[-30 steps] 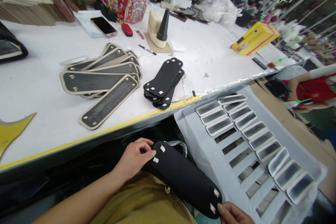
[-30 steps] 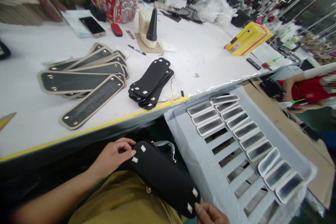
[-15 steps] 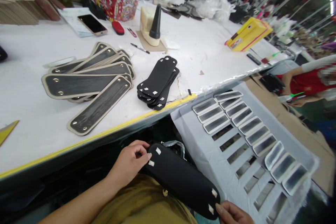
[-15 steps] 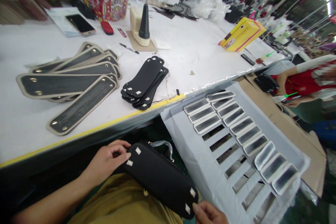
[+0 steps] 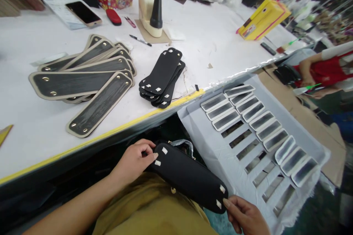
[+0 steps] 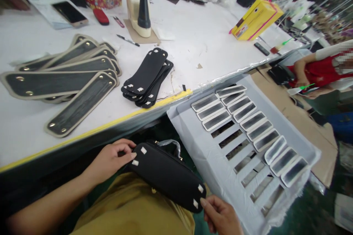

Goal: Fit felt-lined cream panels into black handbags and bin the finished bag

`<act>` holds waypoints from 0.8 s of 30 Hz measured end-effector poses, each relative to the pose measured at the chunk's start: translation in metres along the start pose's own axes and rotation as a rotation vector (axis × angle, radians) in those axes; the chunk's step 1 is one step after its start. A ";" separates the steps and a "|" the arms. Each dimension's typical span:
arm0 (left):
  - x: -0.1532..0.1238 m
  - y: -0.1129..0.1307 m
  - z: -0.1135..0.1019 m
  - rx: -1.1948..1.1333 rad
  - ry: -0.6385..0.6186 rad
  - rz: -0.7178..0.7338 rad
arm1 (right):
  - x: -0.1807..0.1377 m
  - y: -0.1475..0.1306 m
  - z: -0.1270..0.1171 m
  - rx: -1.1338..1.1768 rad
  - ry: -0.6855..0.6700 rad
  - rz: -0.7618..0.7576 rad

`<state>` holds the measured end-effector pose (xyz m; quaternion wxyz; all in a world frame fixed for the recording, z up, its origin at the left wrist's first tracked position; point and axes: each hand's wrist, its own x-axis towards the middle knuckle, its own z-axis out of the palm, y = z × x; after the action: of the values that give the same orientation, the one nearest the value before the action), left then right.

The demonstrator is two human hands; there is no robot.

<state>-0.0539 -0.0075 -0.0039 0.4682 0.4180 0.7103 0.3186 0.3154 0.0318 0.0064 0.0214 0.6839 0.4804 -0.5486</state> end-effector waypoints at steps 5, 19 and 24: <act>0.008 -0.003 -0.007 0.001 -0.070 0.016 | -0.005 -0.004 0.001 -0.040 0.013 -0.019; 0.002 -0.004 -0.010 -0.028 -0.072 0.096 | -0.017 -0.017 0.010 -0.109 0.079 -0.068; -0.006 -0.011 -0.002 0.017 0.050 0.119 | -0.015 -0.015 0.010 -0.086 0.060 -0.049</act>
<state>-0.0583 -0.0179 -0.0103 0.4270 0.4553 0.6985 0.3501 0.2993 0.0251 0.0213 0.0229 0.6866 0.5206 -0.5070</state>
